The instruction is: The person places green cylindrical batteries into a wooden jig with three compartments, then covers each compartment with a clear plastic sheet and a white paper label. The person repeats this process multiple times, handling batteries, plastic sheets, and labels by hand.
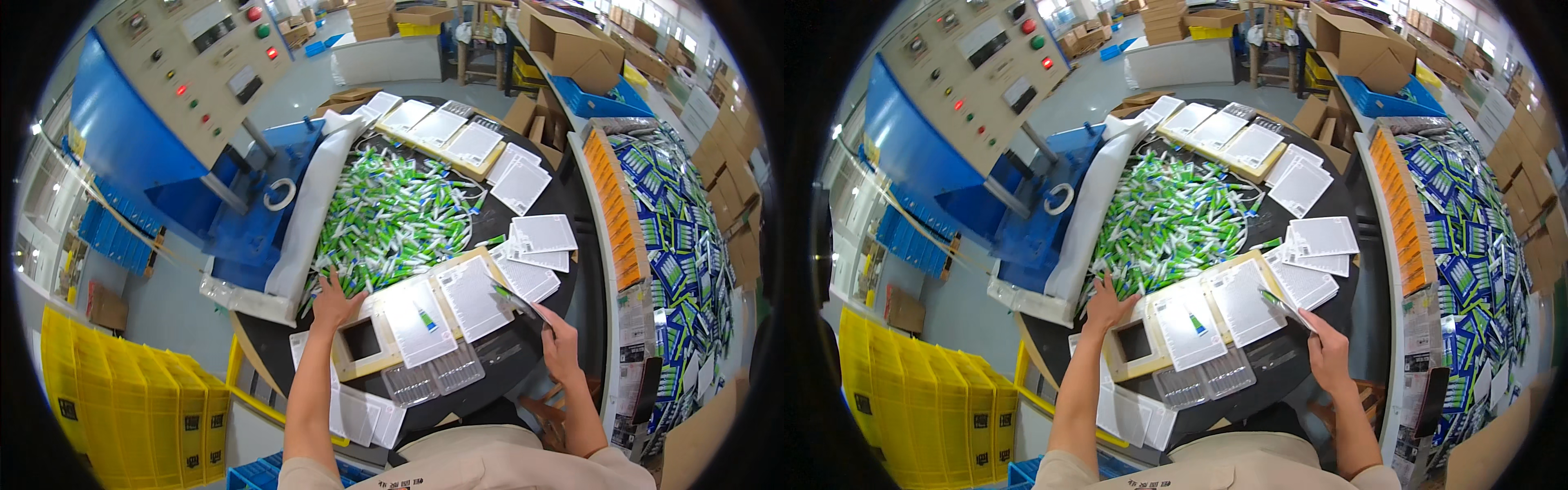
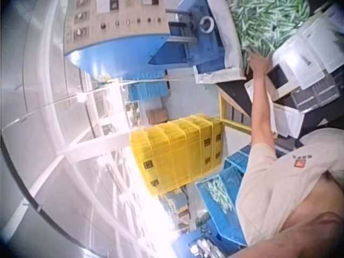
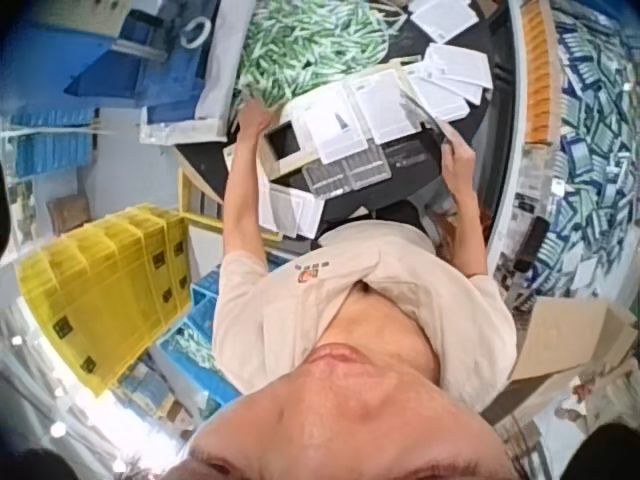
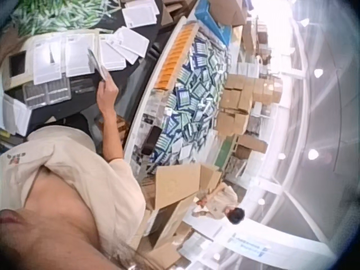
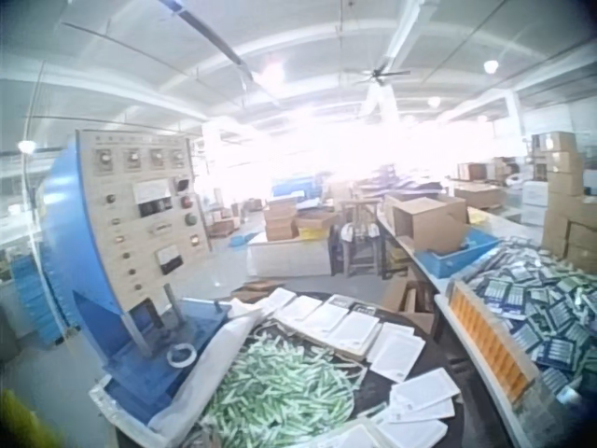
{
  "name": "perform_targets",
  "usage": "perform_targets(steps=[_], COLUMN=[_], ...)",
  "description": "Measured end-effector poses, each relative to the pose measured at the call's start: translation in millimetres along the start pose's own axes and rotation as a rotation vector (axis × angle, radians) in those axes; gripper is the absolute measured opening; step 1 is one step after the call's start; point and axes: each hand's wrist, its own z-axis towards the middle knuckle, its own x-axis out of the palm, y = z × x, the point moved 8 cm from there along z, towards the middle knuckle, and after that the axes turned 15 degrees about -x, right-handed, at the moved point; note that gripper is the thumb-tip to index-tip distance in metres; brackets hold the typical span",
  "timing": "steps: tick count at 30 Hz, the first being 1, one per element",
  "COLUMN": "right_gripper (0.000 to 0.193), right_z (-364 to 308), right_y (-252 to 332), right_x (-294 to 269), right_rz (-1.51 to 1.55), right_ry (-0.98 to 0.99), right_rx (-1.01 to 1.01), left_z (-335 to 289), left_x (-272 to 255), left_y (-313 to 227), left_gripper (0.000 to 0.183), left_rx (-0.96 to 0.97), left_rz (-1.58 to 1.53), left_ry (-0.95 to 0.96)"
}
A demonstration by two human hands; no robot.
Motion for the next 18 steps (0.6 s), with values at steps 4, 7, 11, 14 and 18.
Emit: perform_targets(steps=[4, 7, 11, 14, 18], right_gripper=[0.043, 0.042, 0.044, 0.047, 0.053], right_z=[-12.4, -18.3, -8.8, 3.0, 16.8], right_y=[-10.2, -24.1, -18.8, -13.5, 10.8], right_x=[-22.8, -25.0, -32.6, -41.1, -13.6], right_rz=[-0.001, 0.038, 0.047, 0.025, -0.226], right_ry=[-0.103, -0.070, -0.074, -0.100, -0.003], right_rx=[0.052, 0.177, 0.087, 0.037, -0.318], left_z=[36.0, 53.2, -6.6, -95.1, -83.2], left_x=[-7.2, -44.7, -65.6, -21.7, 10.4], left_y=[-72.8, -131.5, -159.6, -156.5, -155.2], left_gripper=[0.098, 0.098, 0.090, 0.087, 0.052], left_rx=[0.021, 0.154, 0.418, 0.818, 0.904], left_rz=[-0.134, -0.364, -0.304, -0.055, 0.268], left_ry=[-0.069, -0.188, -0.234, 0.070, -0.012])
